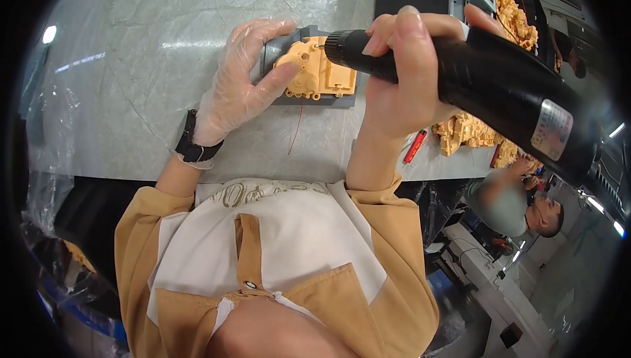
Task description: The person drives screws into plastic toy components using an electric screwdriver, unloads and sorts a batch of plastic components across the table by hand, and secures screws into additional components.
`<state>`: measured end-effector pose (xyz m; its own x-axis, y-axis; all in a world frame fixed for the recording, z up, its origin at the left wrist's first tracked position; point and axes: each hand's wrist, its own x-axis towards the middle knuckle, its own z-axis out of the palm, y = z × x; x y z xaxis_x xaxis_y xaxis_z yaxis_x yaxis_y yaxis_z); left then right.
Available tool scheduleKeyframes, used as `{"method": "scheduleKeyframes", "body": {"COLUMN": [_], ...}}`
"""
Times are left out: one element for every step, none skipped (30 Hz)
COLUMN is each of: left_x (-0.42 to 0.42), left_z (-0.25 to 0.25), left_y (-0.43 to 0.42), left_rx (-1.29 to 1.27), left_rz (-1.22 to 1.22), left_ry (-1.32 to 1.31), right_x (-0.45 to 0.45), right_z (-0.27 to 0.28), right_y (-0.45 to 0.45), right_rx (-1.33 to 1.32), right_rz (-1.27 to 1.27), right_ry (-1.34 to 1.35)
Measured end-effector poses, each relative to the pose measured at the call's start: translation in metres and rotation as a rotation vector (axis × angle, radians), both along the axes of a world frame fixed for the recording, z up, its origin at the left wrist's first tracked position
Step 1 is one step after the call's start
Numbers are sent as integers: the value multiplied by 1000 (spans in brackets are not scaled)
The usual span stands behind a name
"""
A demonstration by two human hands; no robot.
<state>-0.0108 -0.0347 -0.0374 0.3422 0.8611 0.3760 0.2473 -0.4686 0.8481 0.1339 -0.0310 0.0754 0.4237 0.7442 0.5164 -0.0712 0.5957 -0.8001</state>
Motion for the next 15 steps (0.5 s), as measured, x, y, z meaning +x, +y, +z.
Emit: {"method": "scheduleKeyframes", "body": {"left_x": [0,0,0,0,0,0,0,0,0,-2,-3,-5,-6,-7,-6], "left_z": [-1,-1,-1,-1,0,1,2,2,2,2,3,6,7,6,5], "left_y": [0,0,0,1,1,1,1,1,1,0,0,-1,-1,-1,-1], "left_rx": [12,10,15,20,19,19,19,18,13,7,5,-17,-39,-42,-47], "left_rz": [9,8,17,27,30,41,52,53,59,66,67,41,17,18,11], "left_ry": [-23,-24,-38,-50,-50,-69,-88,-89,-87,-85,-86,-43,0,0,3], "right_x": [0,-1,-3,-4,-4,-5,-5,-6,-7,-8,-9,-8,-8,-8,-8], "right_z": [-1,-1,-2,-2,-2,-2,-2,-1,0,0,0,-1,-1,-2,-2], "right_y": [1,1,1,2,3,4,5,5,6,6,7,8,9,10,10], "right_rx": [-13,-14,-28,-40,-42,-43,-42,-44,-64,-85,-87,-91,-94,-97,-85], "right_rz": [2,1,-9,-17,-14,-10,-6,-4,6,16,17,36,57,58,80], "right_ry": [-14,-15,-14,-12,-12,-21,-29,-31,-51,-71,-72,-80,-88,-89,-105]}}
